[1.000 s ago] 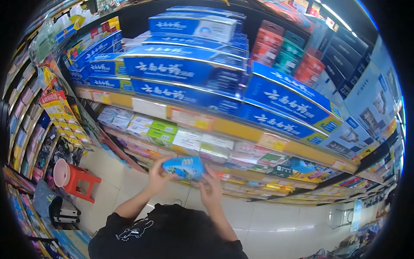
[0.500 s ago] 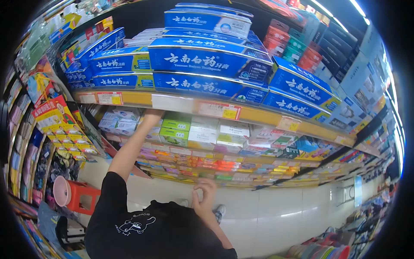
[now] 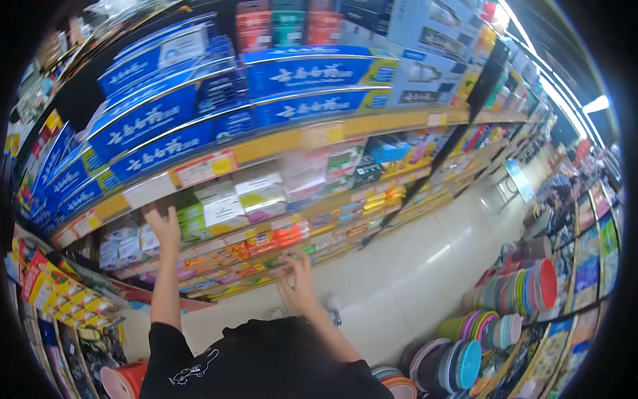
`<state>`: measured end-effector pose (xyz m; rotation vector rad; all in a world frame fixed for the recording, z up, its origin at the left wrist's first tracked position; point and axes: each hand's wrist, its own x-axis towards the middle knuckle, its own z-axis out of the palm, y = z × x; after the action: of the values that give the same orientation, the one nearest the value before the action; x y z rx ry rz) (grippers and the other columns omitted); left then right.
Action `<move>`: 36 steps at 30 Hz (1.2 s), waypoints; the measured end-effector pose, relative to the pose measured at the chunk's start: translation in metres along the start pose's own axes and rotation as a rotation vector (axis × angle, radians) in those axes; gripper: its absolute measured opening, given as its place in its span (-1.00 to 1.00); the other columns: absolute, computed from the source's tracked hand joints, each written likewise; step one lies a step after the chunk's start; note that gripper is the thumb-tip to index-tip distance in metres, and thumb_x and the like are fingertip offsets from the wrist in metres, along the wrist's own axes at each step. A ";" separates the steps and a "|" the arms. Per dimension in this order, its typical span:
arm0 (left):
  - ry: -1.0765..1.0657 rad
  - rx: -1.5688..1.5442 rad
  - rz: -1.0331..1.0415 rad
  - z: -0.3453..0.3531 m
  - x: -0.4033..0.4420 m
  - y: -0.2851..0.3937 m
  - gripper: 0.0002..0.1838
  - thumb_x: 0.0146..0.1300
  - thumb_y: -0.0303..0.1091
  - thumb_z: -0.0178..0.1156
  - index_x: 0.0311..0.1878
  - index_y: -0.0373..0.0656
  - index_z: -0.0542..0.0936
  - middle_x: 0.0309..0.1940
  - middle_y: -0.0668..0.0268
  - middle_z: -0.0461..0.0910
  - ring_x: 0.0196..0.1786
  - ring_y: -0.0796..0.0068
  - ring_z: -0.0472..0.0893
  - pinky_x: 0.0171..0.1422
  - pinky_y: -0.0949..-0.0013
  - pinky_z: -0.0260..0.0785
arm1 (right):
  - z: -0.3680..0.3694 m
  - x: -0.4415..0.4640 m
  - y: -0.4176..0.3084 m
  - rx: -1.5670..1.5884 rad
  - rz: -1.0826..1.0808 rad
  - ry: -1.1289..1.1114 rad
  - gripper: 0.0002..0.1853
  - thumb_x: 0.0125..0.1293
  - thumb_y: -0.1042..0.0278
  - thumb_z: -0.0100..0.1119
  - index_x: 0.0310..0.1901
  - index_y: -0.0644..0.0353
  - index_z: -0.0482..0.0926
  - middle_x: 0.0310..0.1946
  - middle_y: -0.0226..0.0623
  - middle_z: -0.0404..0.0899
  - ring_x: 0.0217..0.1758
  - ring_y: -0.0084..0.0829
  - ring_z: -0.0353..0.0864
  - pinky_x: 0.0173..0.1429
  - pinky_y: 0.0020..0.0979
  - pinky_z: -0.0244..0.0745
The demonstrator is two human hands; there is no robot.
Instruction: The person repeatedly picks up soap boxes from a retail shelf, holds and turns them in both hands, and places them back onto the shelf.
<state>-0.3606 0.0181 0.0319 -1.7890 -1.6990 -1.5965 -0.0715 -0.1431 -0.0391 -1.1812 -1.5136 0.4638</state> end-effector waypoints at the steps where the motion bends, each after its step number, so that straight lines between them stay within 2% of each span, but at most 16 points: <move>1: 0.065 -0.047 0.006 -0.002 -0.016 0.014 -0.80 0.08 -0.54 0.20 -0.19 -0.22 0.49 -0.15 0.03 0.48 -0.07 0.05 0.48 0.10 0.16 0.29 | -0.007 0.004 0.011 0.017 0.016 0.028 -0.61 0.10 0.71 0.17 -0.01 0.25 0.40 0.09 -0.11 0.29 -0.12 -0.46 0.52 -0.03 -0.45 0.49; 3: 0.139 -0.223 0.327 0.004 -0.051 0.042 -0.83 0.06 -0.63 0.15 -0.28 -0.20 0.44 -0.26 0.13 0.41 -0.15 0.14 0.46 0.02 0.22 0.31 | -0.032 0.015 0.028 0.006 0.077 0.095 -0.60 0.12 0.70 0.16 0.02 0.24 0.38 0.07 -0.13 0.31 -0.10 -0.48 0.52 -0.04 -0.46 0.48; 5: -0.051 -0.395 0.468 0.008 -0.082 0.078 -0.73 0.01 -0.68 0.17 -0.21 -0.17 0.48 -0.18 0.13 0.45 -0.12 0.20 0.48 -0.03 0.19 0.35 | -0.060 0.026 0.048 0.047 0.145 0.171 -0.60 0.16 0.69 0.14 0.04 0.23 0.37 0.05 -0.17 0.33 -0.10 -0.50 0.51 -0.05 -0.48 0.47; 7: -0.241 -0.490 0.496 0.027 -0.112 0.107 -0.70 0.02 -0.70 0.16 -0.16 -0.18 0.48 -0.16 0.14 0.46 -0.13 0.21 0.50 -0.07 0.25 0.39 | -0.088 0.034 0.070 0.136 0.223 0.253 -0.61 0.20 0.68 0.11 0.06 0.22 0.36 0.02 -0.22 0.36 -0.12 -0.54 0.50 -0.05 -0.50 0.46; 10: -0.538 -0.726 0.305 0.068 -0.132 0.164 -0.66 0.04 -0.65 0.20 -0.08 -0.19 0.45 -0.07 0.10 0.44 -0.10 0.21 0.51 -0.06 0.27 0.42 | -0.130 0.049 0.101 0.222 0.229 0.318 -0.65 0.27 0.64 0.07 0.08 0.20 0.35 0.01 -0.31 0.37 -0.17 -0.60 0.47 -0.08 -0.56 0.42; 12: -0.725 -0.839 0.177 0.094 -0.135 0.202 -0.62 0.05 -0.63 0.21 -0.03 -0.20 0.42 -0.01 0.07 0.42 -0.04 0.18 0.50 -0.02 0.26 0.42 | -0.156 0.060 0.113 0.238 0.295 0.322 -0.67 0.26 0.57 0.11 0.06 0.20 0.37 -0.01 -0.30 0.36 -0.18 -0.53 0.49 -0.08 -0.49 0.46; 15: -0.768 -0.843 0.221 0.137 -0.125 0.266 -0.51 0.04 -0.60 0.24 0.08 -0.24 0.36 0.09 0.01 0.34 0.11 0.06 0.43 0.12 0.19 0.37 | -0.190 0.073 0.124 0.291 0.373 0.278 -0.70 0.29 0.54 0.11 0.05 0.21 0.37 -0.03 -0.30 0.37 -0.15 -0.53 0.48 -0.05 -0.49 0.46; 18: -0.642 -0.741 0.314 0.189 -0.102 0.325 -0.35 0.03 -0.55 0.30 0.21 -0.21 0.26 0.16 -0.02 0.28 0.21 0.05 0.35 0.27 0.17 0.24 | -0.219 0.084 0.136 0.312 0.365 0.218 -0.70 0.30 0.54 0.10 0.06 0.20 0.37 0.02 -0.31 0.36 -0.14 -0.56 0.46 -0.05 -0.51 0.44; 20: -0.588 -0.693 0.262 0.230 -0.092 0.349 -0.26 0.02 -0.48 0.34 0.27 -0.24 0.19 0.19 -0.06 0.25 0.28 -0.01 0.26 0.35 0.12 0.15 | -0.232 0.085 0.149 0.267 0.292 0.210 -0.67 0.29 0.59 0.09 0.08 0.18 0.37 0.12 -0.32 0.36 -0.19 -0.64 0.42 -0.06 -0.57 0.39; 24: -0.623 -0.615 0.036 0.295 -0.077 0.373 -0.11 0.03 -0.38 0.38 0.35 -0.28 0.06 0.20 -0.13 0.20 0.35 -0.08 0.16 0.41 0.07 0.07 | -0.257 0.082 0.161 0.273 0.323 0.147 -0.68 0.29 0.61 0.09 0.06 0.18 0.38 0.10 -0.33 0.35 -0.15 -0.63 0.42 -0.03 -0.57 0.39; 25: -0.580 -0.538 0.030 0.310 -0.080 0.372 -0.09 0.02 -0.32 0.40 0.35 -0.30 0.07 0.13 -0.19 0.30 0.26 -0.12 0.31 0.31 0.08 0.22 | -0.262 0.078 0.169 0.280 0.326 0.128 -0.68 0.28 0.62 0.09 0.06 0.18 0.38 0.10 -0.34 0.35 -0.14 -0.63 0.42 -0.03 -0.56 0.39; 27: -0.684 -0.688 -0.103 0.332 -0.072 0.366 -0.10 -0.04 -0.29 0.42 0.33 -0.30 0.13 0.20 -0.19 0.27 0.26 -0.16 0.28 0.35 0.09 0.15 | -0.270 0.078 0.172 0.322 0.351 0.093 -0.69 0.28 0.62 0.09 0.04 0.17 0.39 0.10 -0.35 0.34 -0.14 -0.62 0.43 -0.02 -0.55 0.39; 29: -0.663 -0.645 -0.116 0.342 -0.068 0.363 -0.15 -0.11 -0.27 0.46 0.27 -0.27 0.27 0.14 -0.13 0.38 0.20 -0.16 0.35 0.30 0.10 0.19 | -0.279 0.080 0.174 0.341 0.357 0.083 -0.69 0.27 0.63 0.09 0.04 0.17 0.39 0.09 -0.34 0.35 -0.15 -0.61 0.44 -0.02 -0.55 0.40; 32: -0.636 -0.662 -0.169 0.329 -0.065 0.369 -0.22 -0.14 -0.27 0.49 0.19 -0.25 0.39 0.09 -0.08 0.44 0.17 -0.12 0.38 0.26 0.10 0.25 | -0.286 0.081 0.186 0.361 0.336 0.086 -0.69 0.28 0.62 0.08 0.05 0.17 0.39 0.10 -0.32 0.34 -0.15 -0.60 0.44 -0.03 -0.55 0.40; 35: -0.586 -0.487 -0.139 0.299 -0.064 0.385 -0.27 -0.20 -0.27 0.52 0.12 -0.22 0.47 0.04 0.02 0.50 0.12 -0.01 0.44 0.22 0.12 0.30 | -0.294 0.087 0.190 0.355 0.382 0.045 -0.66 0.34 0.53 0.03 0.13 0.14 0.36 0.13 -0.26 0.33 -0.13 -0.56 0.46 -0.03 -0.51 0.40; 36: -0.516 -0.531 -0.043 0.290 -0.067 0.386 -0.25 -0.22 -0.27 0.53 0.12 -0.21 0.47 0.04 0.05 0.51 0.11 0.03 0.46 0.21 0.15 0.31 | -0.296 0.089 0.189 0.347 0.414 0.017 -0.65 0.36 0.48 0.01 0.17 0.13 0.35 0.15 -0.24 0.33 -0.12 -0.55 0.46 -0.03 -0.49 0.40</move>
<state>0.1233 0.0724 0.0582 -2.6257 -1.5941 -1.8455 0.2840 -0.0752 -0.0508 -1.2127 -1.1118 0.9507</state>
